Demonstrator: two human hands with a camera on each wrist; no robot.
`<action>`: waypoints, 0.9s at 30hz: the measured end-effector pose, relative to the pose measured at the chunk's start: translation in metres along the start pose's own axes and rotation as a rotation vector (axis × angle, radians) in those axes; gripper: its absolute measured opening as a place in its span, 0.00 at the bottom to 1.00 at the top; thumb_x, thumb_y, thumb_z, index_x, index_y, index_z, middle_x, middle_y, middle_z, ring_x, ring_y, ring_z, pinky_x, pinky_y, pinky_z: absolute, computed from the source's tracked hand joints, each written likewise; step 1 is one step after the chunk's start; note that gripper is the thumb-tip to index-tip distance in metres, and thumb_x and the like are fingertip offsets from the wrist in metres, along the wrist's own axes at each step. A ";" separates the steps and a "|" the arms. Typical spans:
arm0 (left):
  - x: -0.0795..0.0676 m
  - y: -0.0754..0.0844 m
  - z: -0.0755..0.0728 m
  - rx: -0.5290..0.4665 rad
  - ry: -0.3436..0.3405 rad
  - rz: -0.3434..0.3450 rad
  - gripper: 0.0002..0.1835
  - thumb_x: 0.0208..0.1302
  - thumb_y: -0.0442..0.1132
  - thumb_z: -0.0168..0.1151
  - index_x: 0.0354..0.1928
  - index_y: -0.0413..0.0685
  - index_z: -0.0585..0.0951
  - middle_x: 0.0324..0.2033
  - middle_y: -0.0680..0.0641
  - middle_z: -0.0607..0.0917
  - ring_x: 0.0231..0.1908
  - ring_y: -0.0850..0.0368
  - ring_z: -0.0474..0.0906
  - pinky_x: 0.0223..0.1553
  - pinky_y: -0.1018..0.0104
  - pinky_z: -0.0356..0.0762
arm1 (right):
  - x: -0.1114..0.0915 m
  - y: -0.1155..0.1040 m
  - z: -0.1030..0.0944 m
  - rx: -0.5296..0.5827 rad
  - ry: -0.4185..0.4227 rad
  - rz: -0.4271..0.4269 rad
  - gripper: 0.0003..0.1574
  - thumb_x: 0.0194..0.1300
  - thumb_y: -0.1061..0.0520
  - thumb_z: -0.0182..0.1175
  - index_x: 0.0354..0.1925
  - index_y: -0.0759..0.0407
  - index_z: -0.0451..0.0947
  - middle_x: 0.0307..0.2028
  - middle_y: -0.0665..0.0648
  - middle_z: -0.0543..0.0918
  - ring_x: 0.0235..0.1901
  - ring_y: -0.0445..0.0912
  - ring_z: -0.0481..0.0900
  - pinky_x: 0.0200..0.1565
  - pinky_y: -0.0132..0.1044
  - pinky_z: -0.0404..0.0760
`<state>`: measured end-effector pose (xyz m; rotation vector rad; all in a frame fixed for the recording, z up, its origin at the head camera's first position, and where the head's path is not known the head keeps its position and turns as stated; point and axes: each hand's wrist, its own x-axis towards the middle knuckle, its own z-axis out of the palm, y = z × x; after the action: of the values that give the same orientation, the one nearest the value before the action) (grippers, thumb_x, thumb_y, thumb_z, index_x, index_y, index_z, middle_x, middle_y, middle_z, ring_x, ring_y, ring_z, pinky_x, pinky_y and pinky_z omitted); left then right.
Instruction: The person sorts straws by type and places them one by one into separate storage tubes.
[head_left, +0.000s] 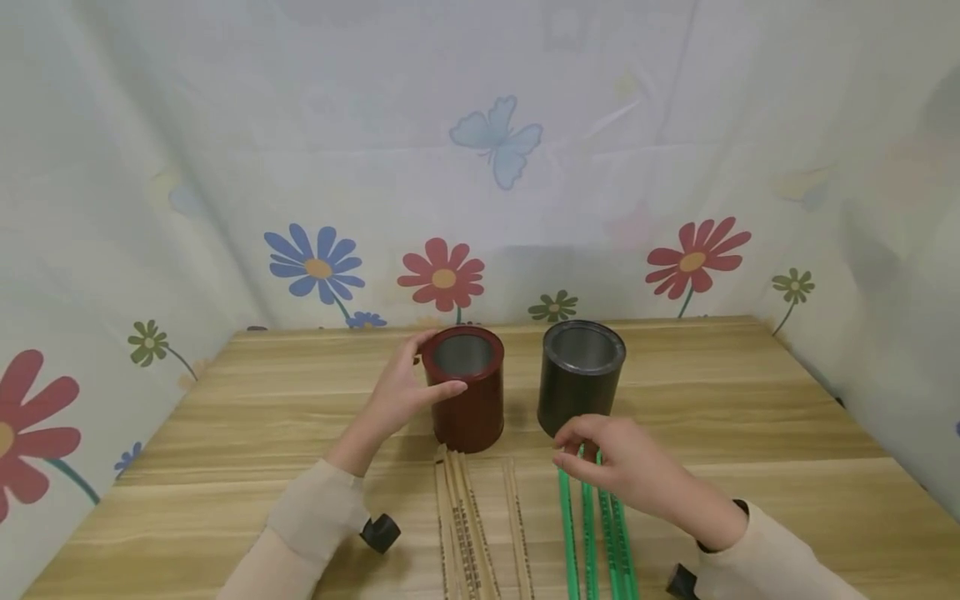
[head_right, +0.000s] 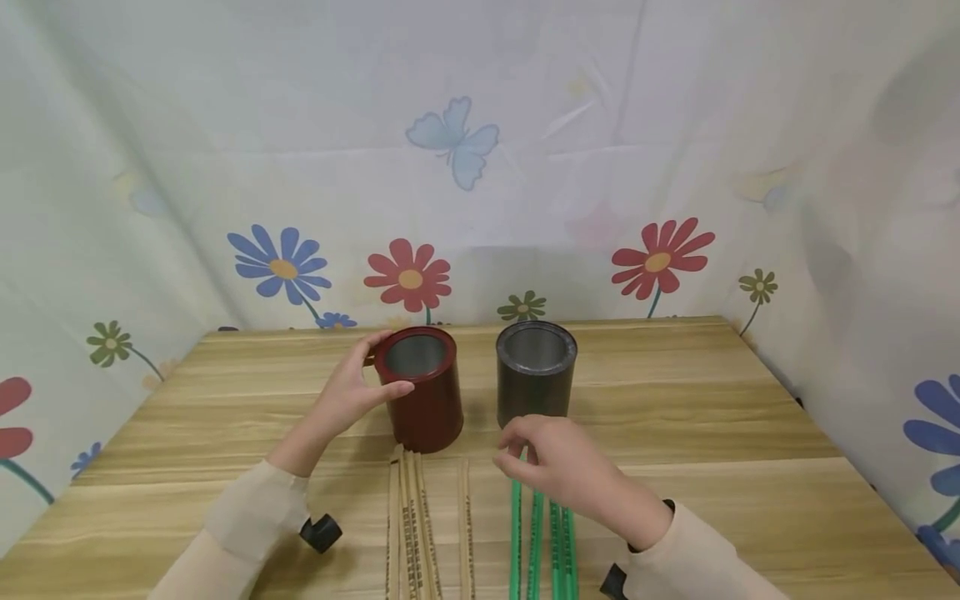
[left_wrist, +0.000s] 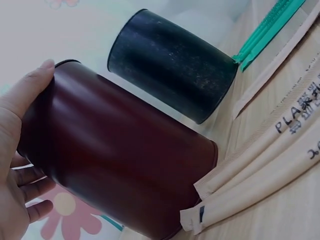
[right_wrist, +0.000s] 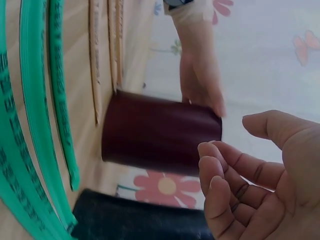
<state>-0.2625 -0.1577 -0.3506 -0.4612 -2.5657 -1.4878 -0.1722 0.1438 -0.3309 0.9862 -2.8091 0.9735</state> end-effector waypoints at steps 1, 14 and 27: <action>0.000 0.000 0.000 -0.009 0.002 0.004 0.50 0.48 0.47 0.76 0.70 0.42 0.59 0.66 0.42 0.67 0.65 0.45 0.64 0.65 0.45 0.63 | 0.001 -0.001 0.002 0.002 -0.011 0.001 0.10 0.67 0.48 0.59 0.40 0.52 0.81 0.31 0.43 0.81 0.28 0.32 0.72 0.29 0.27 0.74; 0.001 0.002 0.001 -0.053 0.014 -0.040 0.49 0.49 0.48 0.75 0.70 0.48 0.59 0.64 0.43 0.70 0.62 0.42 0.66 0.62 0.42 0.68 | 0.016 0.000 0.027 0.009 -0.081 0.016 0.08 0.65 0.51 0.60 0.33 0.53 0.81 0.26 0.45 0.82 0.16 0.30 0.65 0.24 0.26 0.71; -0.002 0.000 0.002 -0.059 0.008 -0.046 0.48 0.49 0.48 0.75 0.70 0.48 0.59 0.61 0.44 0.73 0.60 0.44 0.69 0.63 0.46 0.68 | 0.036 -0.002 0.061 -0.072 -0.112 0.076 0.07 0.60 0.55 0.63 0.26 0.54 0.78 0.15 0.43 0.72 0.16 0.34 0.65 0.23 0.28 0.68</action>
<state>-0.2601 -0.1560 -0.3519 -0.4061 -2.5487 -1.5812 -0.1886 0.0881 -0.3718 0.9614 -2.9708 0.8423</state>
